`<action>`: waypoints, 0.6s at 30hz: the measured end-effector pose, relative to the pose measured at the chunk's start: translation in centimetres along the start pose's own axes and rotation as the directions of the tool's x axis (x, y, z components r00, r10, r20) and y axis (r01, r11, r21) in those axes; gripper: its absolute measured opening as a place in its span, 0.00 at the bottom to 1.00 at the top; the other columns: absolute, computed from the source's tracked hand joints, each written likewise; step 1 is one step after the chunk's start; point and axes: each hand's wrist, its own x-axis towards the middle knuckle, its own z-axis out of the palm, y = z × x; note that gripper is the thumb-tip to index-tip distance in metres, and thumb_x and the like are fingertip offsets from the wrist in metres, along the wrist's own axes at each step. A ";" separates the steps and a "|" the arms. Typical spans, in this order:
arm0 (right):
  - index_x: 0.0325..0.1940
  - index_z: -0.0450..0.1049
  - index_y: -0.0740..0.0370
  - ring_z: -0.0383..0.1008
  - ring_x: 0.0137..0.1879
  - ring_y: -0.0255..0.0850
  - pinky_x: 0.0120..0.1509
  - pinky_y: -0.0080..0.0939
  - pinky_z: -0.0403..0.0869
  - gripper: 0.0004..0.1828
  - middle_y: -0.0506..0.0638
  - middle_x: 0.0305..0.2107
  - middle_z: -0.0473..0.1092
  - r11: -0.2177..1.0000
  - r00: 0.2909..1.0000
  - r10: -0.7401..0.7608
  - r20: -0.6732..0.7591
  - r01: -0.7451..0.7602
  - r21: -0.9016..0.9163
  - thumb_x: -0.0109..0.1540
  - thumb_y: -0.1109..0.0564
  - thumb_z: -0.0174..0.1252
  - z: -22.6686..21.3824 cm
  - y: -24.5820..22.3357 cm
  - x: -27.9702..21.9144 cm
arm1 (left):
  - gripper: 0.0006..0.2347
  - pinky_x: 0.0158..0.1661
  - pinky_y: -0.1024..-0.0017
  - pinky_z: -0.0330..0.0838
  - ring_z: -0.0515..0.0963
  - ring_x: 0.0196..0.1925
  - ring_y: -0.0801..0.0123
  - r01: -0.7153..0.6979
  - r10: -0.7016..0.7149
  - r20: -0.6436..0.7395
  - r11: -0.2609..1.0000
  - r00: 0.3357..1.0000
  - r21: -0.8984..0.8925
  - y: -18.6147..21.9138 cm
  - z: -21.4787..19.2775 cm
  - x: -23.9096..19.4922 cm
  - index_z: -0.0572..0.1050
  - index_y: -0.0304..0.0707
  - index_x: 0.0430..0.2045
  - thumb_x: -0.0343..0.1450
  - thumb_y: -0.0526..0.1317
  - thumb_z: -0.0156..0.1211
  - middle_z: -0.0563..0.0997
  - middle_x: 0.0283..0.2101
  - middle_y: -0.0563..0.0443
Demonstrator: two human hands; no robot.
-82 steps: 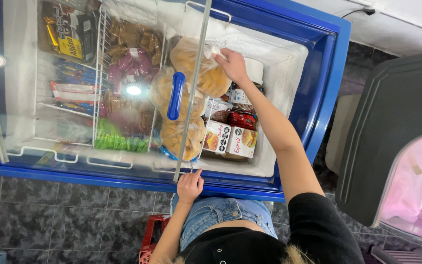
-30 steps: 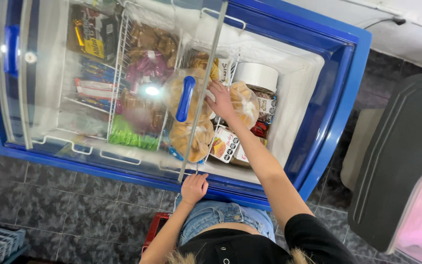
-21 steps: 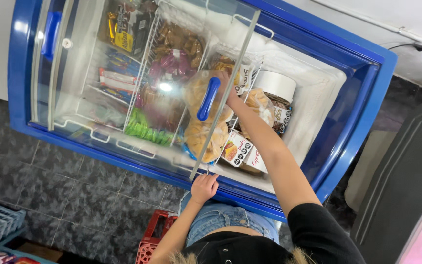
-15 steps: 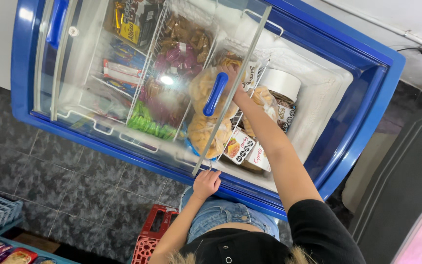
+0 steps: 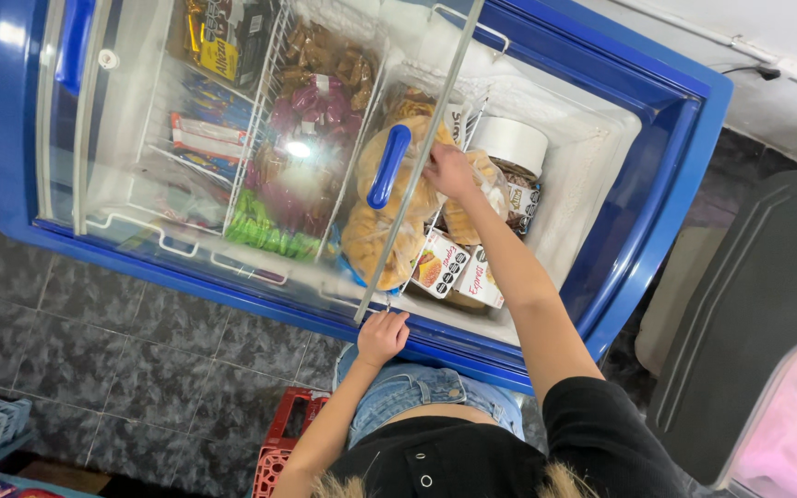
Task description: The person organizes a chest freezer by rearranging various frozen food packages. They move items such as burger patties, bread rolls, and other packaged goods to create space and arrange them neatly within the freezer.
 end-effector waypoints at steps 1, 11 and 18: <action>0.32 0.67 0.59 0.72 0.39 0.54 0.46 0.52 0.69 0.18 0.54 0.25 0.68 1.000 1.000 0.007 -0.003 -0.007 -0.001 0.51 0.45 0.61 -0.3 -0.1 -1.0 | 0.06 0.25 0.76 0.68 0.70 0.19 0.68 -0.005 0.005 0.003 1.000 1.000 -0.005 0.0 0.1 -0.2 0.74 0.43 0.26 0.62 0.33 0.49 0.66 0.16 0.55; 0.35 0.66 0.51 0.74 0.31 0.48 0.36 0.45 0.71 0.11 0.50 0.20 0.68 0.974 0.965 0.138 -0.224 -0.091 0.209 0.56 0.47 0.59 -1.0 2.1 -9.7 | 0.05 0.25 0.75 0.67 0.70 0.20 0.67 -0.039 0.040 0.072 0.999 0.997 -0.025 -0.6 0.8 -1.1 0.75 0.44 0.26 0.62 0.33 0.51 0.66 0.16 0.54; 0.46 0.69 0.66 0.71 0.51 0.46 0.55 0.50 0.67 0.17 0.59 0.40 0.72 0.519 0.603 0.773 -0.199 -0.419 0.745 0.53 0.63 0.57 -1.7 4.0 -17.9 | 0.06 0.28 0.75 0.67 0.71 0.22 0.67 -0.023 0.022 0.132 1.000 0.991 0.005 -0.5 1.0 -1.8 0.75 0.45 0.27 0.62 0.32 0.53 0.68 0.18 0.54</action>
